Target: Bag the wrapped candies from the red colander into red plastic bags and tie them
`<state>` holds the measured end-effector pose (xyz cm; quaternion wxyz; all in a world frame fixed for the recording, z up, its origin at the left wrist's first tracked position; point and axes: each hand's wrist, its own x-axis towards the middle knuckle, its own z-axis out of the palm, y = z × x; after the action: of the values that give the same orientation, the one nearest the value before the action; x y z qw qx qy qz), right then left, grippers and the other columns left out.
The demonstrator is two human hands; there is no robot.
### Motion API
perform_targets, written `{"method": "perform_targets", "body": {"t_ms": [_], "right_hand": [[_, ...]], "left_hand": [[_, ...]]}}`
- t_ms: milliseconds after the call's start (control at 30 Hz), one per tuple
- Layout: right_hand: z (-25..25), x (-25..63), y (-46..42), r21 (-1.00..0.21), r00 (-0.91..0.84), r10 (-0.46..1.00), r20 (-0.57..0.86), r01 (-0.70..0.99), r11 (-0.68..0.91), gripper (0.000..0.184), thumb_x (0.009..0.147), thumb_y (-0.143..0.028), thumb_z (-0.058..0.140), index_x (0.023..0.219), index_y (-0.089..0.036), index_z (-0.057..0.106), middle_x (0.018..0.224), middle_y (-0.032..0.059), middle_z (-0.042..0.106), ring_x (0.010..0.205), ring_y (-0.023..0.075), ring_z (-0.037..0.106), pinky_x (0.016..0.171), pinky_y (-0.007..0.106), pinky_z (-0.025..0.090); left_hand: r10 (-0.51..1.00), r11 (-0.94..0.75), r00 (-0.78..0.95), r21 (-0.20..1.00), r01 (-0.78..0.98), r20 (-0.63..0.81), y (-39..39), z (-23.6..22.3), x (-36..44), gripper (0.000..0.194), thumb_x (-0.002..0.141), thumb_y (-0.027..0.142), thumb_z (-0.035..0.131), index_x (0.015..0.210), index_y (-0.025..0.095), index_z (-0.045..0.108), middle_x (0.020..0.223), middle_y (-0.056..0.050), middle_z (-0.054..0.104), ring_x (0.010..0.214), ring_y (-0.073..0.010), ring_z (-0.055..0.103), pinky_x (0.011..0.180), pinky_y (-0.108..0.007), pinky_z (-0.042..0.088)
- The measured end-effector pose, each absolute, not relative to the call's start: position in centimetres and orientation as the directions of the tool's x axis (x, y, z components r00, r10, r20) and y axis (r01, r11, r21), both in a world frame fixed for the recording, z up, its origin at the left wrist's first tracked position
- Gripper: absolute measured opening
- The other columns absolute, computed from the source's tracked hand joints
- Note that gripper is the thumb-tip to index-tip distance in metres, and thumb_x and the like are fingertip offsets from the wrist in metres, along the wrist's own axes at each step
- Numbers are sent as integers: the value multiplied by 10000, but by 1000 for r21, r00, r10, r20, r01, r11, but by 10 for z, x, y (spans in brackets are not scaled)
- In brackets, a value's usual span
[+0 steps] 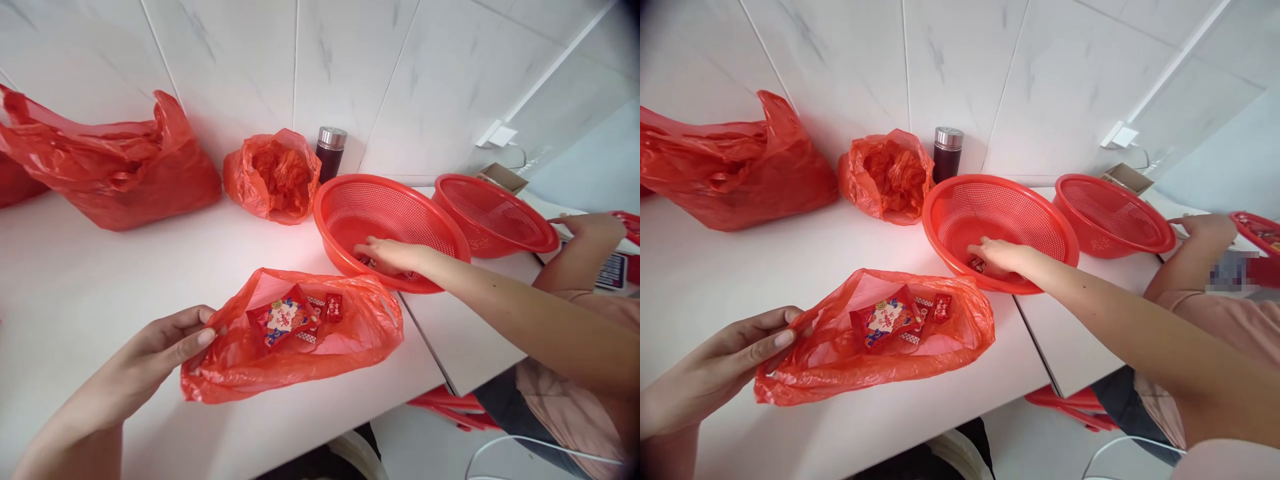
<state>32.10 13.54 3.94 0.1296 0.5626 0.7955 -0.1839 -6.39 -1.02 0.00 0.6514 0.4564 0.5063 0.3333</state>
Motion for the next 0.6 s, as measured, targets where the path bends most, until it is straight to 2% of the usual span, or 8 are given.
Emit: {"method": "perform_targets", "body": {"t_ms": [67, 133, 233, 300, 333, 433, 600], "right_hand": [[41, 319, 141, -162, -375, 811, -448, 927, 339, 294, 705, -293, 705, 987, -256, 630, 1050, 81, 619, 741, 199, 618, 546, 267, 424], [48, 320, 150, -224, -420, 814, -401, 907, 358, 261, 712, -295, 714, 937, -242, 591, 991, 56, 641, 778, 197, 615, 610, 275, 444], [65, 322, 158, -410, -410, 902, -138, 852, 324, 220, 769, -329, 693, 865, -223, 526, 967, 33, 662, 852, 188, 615, 702, 280, 463], [80, 318, 151, -580, -352, 936, 24, 758, 300, 212, 821, -364, 652, 849, -218, 500, 956, 30, 666, 844, 174, 624, 689, 272, 471], [87, 313, 144, -661, -343, 938, 54, 692, 290, 217, 838, -380, 640, 864, -215, 501, 943, 31, 667, 818, 166, 630, 665, 265, 476], [105, 290, 113, -822, -449, 893, -26, 518, 236, 267, 844, -416, 653, 956, -197, 548, 896, 35, 673, 680, 137, 630, 553, 242, 478], [113, 255, 77, -876, -642, 739, -204, 456, 155, 193, 923, -348, 576, 1025, -194, 630, 870, 24, 682, 626, 97, 617, 524, 206, 485]], "left_hand": [[890, 372, 274, 928, 24, -364, -9, -2, -66, 191, 812, 375, 692, 901, 207, 663, 800, -2, 647, 668, -138, 589, 582, -212, 522], [886, 381, 281, 925, 17, -370, -9, -4, -68, 183, 821, 369, 686, 922, 218, 662, 813, 4, 657, 682, -139, 595, 591, -210, 527], [878, 378, 309, 925, 24, -367, -9, -7, -70, 162, 838, 364, 672, 933, 233, 668, 825, 17, 656, 701, -130, 591, 617, -202, 530], [876, 372, 320, 928, 25, -360, -9, -9, -70, 155, 844, 363, 666, 938, 239, 670, 836, 19, 655, 711, -128, 590, 619, -194, 528], [881, 370, 312, 929, 17, -356, -9, -9, -70, 160, 840, 365, 671, 939, 239, 669, 833, 18, 655, 707, -128, 591, 613, -193, 528], [898, 367, 269, 930, -22, -348, -9, -7, -65, 191, 805, 375, 707, 921, 228, 668, 802, 11, 653, 681, -133, 594, 584, -200, 526], [909, 367, 238, 928, -68, -343, -12, 2, -57, 178, 799, 373, 713, 882, 218, 681, 787, 20, 651, 676, -120, 590, 600, -189, 515]]}}
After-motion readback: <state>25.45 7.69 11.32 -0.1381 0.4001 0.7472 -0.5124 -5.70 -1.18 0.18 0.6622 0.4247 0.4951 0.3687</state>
